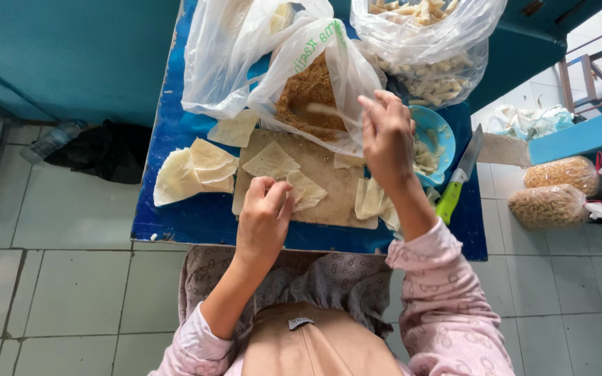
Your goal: The person sits at a low blue table folding dumplings. They take square dough wrappers one at a time, place filling from a blue bowl onto a wrapper, sometimes add a spoonful of brown paste from a plastic bag, then pinch the wrapper closed and set the folded dumpling aside.
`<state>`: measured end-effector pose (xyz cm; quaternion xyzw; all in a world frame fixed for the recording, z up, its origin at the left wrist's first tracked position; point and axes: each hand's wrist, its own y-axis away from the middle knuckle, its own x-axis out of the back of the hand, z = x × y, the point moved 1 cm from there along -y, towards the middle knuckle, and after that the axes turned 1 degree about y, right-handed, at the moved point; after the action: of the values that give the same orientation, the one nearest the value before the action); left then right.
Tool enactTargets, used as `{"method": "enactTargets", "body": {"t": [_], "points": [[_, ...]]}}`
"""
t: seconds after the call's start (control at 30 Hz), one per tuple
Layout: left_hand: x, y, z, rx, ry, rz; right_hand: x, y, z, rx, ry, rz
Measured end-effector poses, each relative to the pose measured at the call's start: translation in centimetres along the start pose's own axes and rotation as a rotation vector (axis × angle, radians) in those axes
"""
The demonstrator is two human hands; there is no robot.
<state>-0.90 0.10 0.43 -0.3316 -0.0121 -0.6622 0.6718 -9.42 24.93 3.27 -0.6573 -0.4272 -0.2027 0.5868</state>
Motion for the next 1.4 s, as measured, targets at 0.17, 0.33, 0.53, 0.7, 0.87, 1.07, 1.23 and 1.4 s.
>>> {"method": "enactTargets", "body": {"t": [0.17,0.33,0.53,0.7,0.87,1.07,1.23,1.4], "points": [[0.0,0.0,0.1,-0.040,-0.068,0.008,2.3,4.5,-6.1,0.049,-0.097,-0.376],[0.0,0.1,0.0,-0.033,-0.100,-0.028,1.6,5.8,-7.9,-0.001,-0.216,-0.393],[0.2,-0.3,0.0,-0.030,-0.090,-0.045,0.6,5.7,-7.5,-0.459,-1.034,-0.427],[0.2,-0.3,-0.1,-0.005,-0.059,-0.064,-0.5,6.1,-8.2,-0.240,-0.760,-0.406],[0.3,-0.4,-0.2,0.014,-0.025,-0.075,-0.8,6.3,-8.4,-0.321,-0.935,-0.424],[0.5,-0.5,-0.2,0.001,0.003,-0.074,-0.6,6.3,-8.8,-0.146,-0.745,-0.366],[0.6,-0.5,-0.2,-0.044,-0.018,-0.085,0.4,6.3,-7.9,0.001,-0.637,-0.355],[1.0,-0.9,-0.4,-0.168,-0.153,-0.119,2.2,6.7,-8.3,0.260,-0.314,-0.282]]}}
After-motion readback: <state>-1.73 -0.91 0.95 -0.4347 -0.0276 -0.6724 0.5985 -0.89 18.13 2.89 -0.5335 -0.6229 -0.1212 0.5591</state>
